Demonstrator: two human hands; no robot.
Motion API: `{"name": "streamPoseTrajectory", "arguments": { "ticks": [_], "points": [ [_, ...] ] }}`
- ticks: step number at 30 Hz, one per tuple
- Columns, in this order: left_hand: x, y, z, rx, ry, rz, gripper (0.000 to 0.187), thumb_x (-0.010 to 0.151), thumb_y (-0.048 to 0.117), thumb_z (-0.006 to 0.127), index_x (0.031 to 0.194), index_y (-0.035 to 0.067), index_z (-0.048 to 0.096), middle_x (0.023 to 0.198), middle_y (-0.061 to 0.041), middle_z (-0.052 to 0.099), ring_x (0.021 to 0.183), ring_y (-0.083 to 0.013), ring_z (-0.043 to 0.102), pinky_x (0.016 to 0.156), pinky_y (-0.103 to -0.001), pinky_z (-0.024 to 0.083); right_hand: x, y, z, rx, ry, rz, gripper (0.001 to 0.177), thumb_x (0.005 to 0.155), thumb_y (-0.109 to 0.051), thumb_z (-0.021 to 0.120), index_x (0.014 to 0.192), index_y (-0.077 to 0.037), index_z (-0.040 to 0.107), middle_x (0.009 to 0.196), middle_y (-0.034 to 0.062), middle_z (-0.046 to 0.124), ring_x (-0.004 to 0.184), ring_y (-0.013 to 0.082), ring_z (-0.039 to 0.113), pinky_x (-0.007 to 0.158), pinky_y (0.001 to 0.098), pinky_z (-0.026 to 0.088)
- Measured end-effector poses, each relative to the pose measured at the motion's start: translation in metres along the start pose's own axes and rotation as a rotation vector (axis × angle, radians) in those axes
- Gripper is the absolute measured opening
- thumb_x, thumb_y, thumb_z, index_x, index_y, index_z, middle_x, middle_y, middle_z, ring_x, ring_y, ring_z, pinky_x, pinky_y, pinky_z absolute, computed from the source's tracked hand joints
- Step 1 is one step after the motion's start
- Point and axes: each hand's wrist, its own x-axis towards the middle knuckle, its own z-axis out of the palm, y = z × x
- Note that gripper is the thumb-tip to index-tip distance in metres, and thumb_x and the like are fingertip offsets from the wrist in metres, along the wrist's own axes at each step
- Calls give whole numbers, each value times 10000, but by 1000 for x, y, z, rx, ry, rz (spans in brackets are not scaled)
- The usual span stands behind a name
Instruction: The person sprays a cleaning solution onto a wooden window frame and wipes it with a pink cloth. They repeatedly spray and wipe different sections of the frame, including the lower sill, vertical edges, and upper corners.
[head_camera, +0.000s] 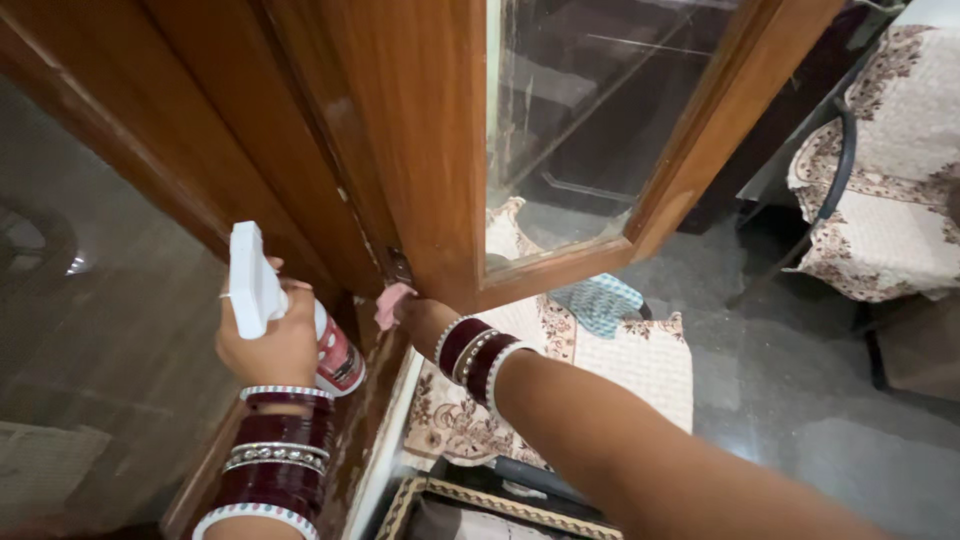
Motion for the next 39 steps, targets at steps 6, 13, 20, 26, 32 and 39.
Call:
{"name": "streamPoseTrajectory", "arguments": {
  "ticks": [6,13,20,26,32,39],
  "points": [
    [3,2,-9,-29,-50,-75,321,838,62,744,1157,76,715,979,-69,764,889,-177,749,862,-332,584,27,36,-122,110,65,19,374,775,-246,632,1041,-22,768,1158,148,653,1173,328,538,1030,416,452],
    [2,-1,-18,61,-68,-90,382,796,80,757,1177,84,727,973,-91,768,903,-207,763,863,-354,577,61,142,-262,-147,455,238,449,925,-220,636,1286,33,723,1566,158,470,1524,291,324,1276,419,292],
    [1,-7,-15,63,-27,30,393,826,62,801,1208,64,710,1025,-85,775,940,-204,773,889,-346,585,52,61,-152,232,317,196,543,957,-240,599,1407,63,594,1641,166,409,1548,323,278,1237,388,269],
    [-2,-9,-14,-8,-28,-1,399,824,23,753,1217,55,692,1066,-55,780,902,-172,777,867,-325,599,45,3,-40,491,187,147,509,978,-177,550,1436,45,526,1468,115,539,1478,230,445,1255,344,392],
    [1,-13,-13,-9,-20,86,416,862,-4,744,1273,24,684,1120,-60,773,951,-168,775,888,-320,603,44,-25,20,654,381,228,493,944,-96,523,1413,52,504,1397,168,592,1351,256,537,1176,349,381],
    [2,-11,-12,-37,-44,-7,402,843,15,734,1242,35,696,1070,-46,773,888,-168,775,855,-324,607,27,-8,-32,307,160,96,302,847,-241,607,1057,-80,754,1215,125,648,1195,315,594,1028,443,439]
  ]
}}
